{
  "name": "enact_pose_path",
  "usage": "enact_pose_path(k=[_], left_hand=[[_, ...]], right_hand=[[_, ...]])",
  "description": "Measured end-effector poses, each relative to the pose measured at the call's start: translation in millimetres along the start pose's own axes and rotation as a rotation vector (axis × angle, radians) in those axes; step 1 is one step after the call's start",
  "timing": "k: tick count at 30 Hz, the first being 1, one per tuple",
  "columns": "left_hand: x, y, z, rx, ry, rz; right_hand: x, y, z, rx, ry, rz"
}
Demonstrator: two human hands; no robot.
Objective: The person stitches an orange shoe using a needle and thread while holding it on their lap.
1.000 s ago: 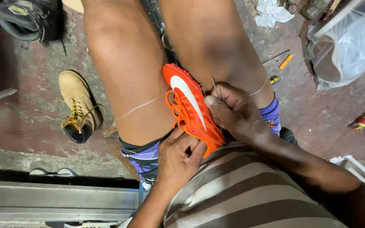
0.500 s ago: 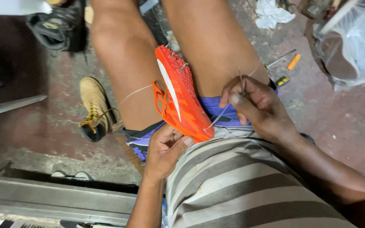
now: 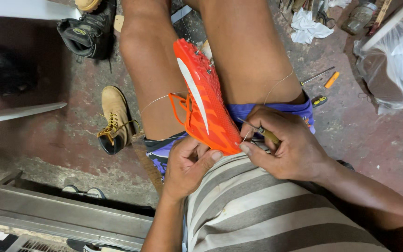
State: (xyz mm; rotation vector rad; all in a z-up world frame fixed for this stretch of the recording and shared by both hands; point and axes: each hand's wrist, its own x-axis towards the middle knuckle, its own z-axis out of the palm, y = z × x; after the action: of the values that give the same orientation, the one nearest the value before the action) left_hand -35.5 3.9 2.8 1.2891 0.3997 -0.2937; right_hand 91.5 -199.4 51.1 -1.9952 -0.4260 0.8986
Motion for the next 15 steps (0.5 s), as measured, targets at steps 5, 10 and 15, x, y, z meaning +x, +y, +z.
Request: enact_pose_path(k=[5,10,15], left_hand=[[5,11,5,0.187,0.055,0.106],[9,9,7,0.176,0.077,0.034],[15,11,11,0.048,0.11,-0.01]], right_hand=[[5,-4,-4,-0.098,0.075,-0.235],[7,2,-5,-0.097,0.067,-0.204],[14,21,1,0.043,0.089,-0.286]])
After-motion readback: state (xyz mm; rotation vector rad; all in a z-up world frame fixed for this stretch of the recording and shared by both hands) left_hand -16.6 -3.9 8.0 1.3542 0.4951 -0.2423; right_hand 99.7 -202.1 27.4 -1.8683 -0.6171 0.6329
